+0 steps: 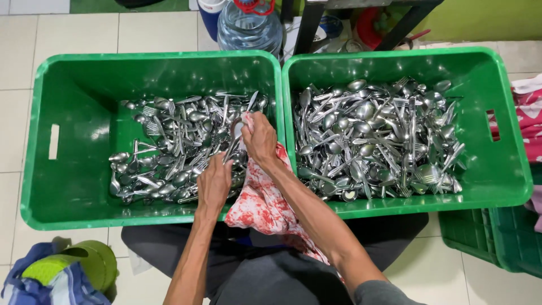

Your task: Wiping and polishing metal spoons and forks with a cloth.

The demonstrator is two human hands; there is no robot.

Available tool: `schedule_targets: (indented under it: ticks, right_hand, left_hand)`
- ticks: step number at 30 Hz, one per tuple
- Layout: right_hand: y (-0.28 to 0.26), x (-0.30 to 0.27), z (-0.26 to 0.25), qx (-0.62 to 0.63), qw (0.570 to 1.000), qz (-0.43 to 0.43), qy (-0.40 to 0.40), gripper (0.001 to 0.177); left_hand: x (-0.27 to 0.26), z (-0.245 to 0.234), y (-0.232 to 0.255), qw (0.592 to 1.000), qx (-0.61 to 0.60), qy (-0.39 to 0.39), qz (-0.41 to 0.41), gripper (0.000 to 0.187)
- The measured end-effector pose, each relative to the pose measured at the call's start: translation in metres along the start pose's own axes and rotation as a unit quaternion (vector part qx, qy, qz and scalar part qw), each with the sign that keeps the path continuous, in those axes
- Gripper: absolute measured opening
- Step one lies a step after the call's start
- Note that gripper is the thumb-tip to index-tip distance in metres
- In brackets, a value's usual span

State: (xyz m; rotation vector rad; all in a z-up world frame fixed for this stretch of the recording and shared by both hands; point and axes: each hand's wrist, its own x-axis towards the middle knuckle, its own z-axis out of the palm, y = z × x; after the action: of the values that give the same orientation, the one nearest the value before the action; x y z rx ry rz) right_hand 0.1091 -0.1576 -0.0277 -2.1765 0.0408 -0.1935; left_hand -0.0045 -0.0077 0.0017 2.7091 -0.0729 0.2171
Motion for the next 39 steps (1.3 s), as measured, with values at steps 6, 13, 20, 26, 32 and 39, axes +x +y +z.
schedule_targets:
  ticks: [6,13,20,26,32,39]
  right_hand:
    - [0.008,0.0,0.006,-0.031,0.999,-0.004,-0.031,0.027]
    - [-0.045,-0.018,-0.028,-0.005,0.984,-0.149,-0.097,0.025]
    - [-0.038,-0.032,-0.012,-0.043,0.911,-0.392,-0.118,0.02]
    - [-0.028,-0.005,-0.014,-0.046,0.967,-0.251,0.015,0.011]
    - [-0.02,-0.016,0.003,-0.048,0.95,-0.307,0.039,0.013]
    - [-0.002,0.007,0.001,0.017,0.997,-0.049,-0.051,0.027]
  left_hand:
    - [-0.001,0.009,0.0,0.996,0.078,-0.029,0.024,0.02]
    - [0.002,0.009,-0.008,0.989,-0.142,-0.004,-0.037,0.015]
    - [0.01,-0.012,0.001,0.944,-0.306,0.043,-0.115,0.022]
    - [0.007,-0.014,-0.005,0.933,-0.351,-0.016,-0.081,0.032]
    - [0.008,0.004,-0.015,0.817,-0.541,-0.101,-0.172,0.033]
    - [-0.003,-0.029,0.004,0.961,-0.264,-0.079,-0.033,0.025]
